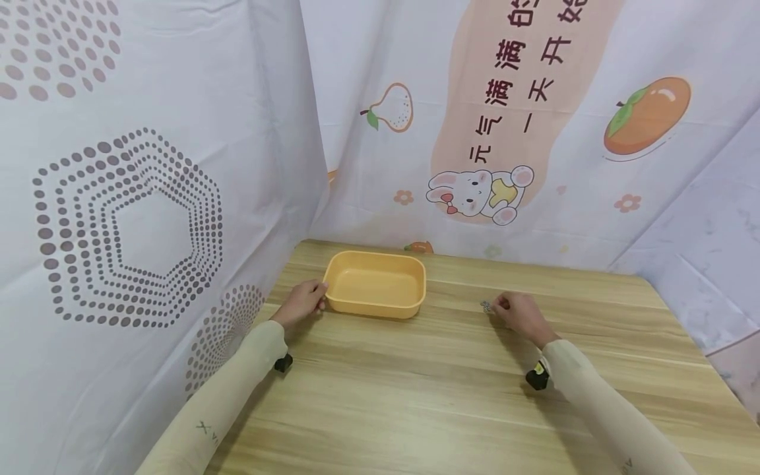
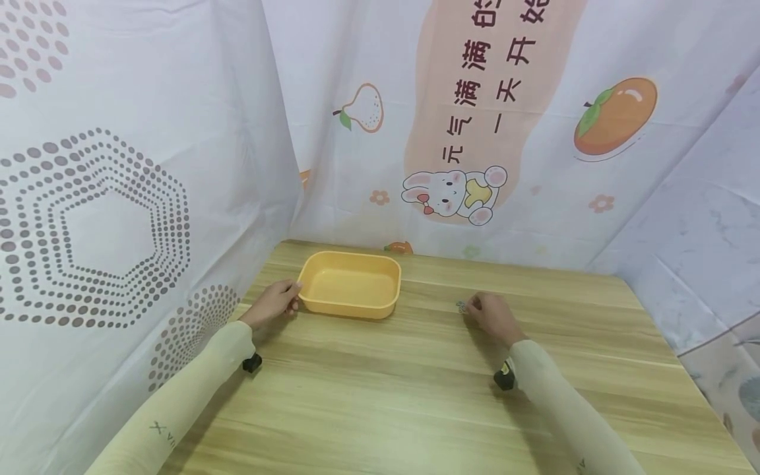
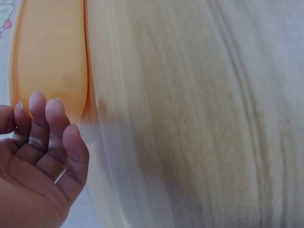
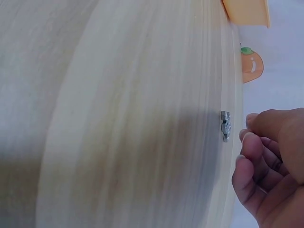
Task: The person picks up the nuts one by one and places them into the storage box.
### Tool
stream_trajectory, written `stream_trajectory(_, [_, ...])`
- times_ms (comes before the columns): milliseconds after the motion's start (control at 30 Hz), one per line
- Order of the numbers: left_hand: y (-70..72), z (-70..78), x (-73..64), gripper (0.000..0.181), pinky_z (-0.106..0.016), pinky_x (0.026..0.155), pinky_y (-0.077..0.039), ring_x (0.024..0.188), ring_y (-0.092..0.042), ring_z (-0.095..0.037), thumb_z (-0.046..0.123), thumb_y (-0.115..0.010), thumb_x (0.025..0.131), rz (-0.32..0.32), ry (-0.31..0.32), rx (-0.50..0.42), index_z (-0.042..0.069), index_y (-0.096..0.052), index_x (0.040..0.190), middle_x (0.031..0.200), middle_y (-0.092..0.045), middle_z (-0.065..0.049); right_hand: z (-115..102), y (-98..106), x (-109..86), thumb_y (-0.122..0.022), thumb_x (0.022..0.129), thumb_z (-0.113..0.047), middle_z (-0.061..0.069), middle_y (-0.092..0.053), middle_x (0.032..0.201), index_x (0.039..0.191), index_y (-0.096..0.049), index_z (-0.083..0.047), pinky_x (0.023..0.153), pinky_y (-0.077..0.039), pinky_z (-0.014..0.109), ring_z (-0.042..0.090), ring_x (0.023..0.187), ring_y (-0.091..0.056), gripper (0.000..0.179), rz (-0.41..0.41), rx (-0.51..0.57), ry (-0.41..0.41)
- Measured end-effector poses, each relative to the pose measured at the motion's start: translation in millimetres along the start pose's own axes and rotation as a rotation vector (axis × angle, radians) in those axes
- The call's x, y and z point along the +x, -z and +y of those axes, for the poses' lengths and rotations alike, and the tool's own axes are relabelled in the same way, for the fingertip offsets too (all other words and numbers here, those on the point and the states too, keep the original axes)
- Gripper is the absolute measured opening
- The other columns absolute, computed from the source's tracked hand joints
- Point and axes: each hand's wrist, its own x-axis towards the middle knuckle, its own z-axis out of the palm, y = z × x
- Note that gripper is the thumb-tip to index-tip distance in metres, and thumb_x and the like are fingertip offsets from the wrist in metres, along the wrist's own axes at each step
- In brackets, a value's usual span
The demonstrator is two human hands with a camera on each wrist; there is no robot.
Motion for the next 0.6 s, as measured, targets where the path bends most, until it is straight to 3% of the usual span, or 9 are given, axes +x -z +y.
stream_trajectory(267, [0.3, -1.6, 1.6, 0.036, -0.026, 0.058, -0.05, 0.069, -0.058, -0.019, 0.032, -0.044, 0.113, -0.01, 0.007, -0.023, 0.002, -0.058, 0.099, 0.085, -0.061, -0.012, -7.6, 1.3, 3.0, -0.063, 0.103, -0.012, 0.004, -0.069, 0.084, 0.096, -0.072, -0.002, 0.051, -0.049, 0.028, 0.014, 0.06, -0.057, 0.015, -0.016, 0.006, -0.004])
stream_trajectory(600, [0.7, -1.4, 1.1, 0.035, -0.026, 0.059, -0.051, 0.07, -0.058, -0.018, 0.032, -0.044, 0.113, -0.01, 0.017, -0.034, 0.002, -0.058, 0.101, 0.086, -0.061, -0.013, -17.8, -2.9, 8.0, -0.065, 0.101, -0.013, 0.003, -0.072, 0.084, 0.094, -0.073, -0.003, 0.064, -0.051, 0.033, 0.015, 0.072, -0.062, 0.014, 0.033, -0.049, 0.035])
